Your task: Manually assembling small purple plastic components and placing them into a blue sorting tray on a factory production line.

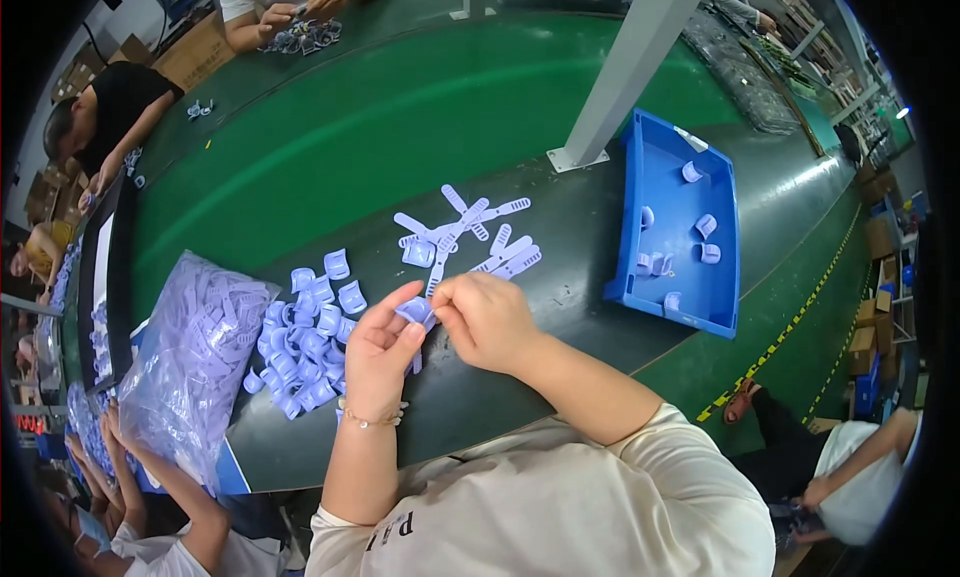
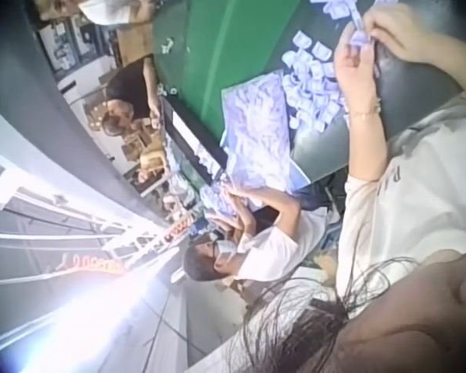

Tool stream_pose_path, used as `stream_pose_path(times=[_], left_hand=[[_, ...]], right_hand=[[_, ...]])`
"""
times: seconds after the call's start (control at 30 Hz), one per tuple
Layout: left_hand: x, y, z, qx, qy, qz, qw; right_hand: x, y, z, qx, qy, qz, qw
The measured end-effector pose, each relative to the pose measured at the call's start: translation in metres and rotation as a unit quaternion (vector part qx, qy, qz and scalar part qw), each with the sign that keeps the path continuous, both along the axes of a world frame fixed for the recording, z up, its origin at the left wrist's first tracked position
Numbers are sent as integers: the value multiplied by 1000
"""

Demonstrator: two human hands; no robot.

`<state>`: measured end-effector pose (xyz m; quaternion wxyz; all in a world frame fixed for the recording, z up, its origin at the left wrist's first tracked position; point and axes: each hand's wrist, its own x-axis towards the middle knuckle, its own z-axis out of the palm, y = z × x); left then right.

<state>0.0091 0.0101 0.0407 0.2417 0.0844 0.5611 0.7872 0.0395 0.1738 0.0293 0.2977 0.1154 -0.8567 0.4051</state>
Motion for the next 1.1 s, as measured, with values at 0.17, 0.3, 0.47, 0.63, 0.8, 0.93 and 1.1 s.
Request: stream_pose_path(times=[0.17,0.3,0.47,0.63,0.8,0.93,1.1], left_hand=[[-3,-3,-13,62,-55,-26,996],[-1,0,-8,99,-107,-27,989],[-2,-1,-9,133,-151,-54,978],[-2,-1,-16,147,-169,-20,974],[-2,-2,-24,199,-186,-18,962],[-1,3,-12,164,-182,26,969],[-3,-2,-21,137,-132,-25,981]], right_hand=[[0,-2,2,3,-30,-13,999],[0,-2,1,4,-50,-25,998],[-2,3,1,25,-12,-24,999],[-8,-4,0,22,66,42,997],[-1,-2,1,-70,-42,76,994],[-4,-2,6,-91,-62,110,988],[-2,-2,6,-157,-104,116,975]])
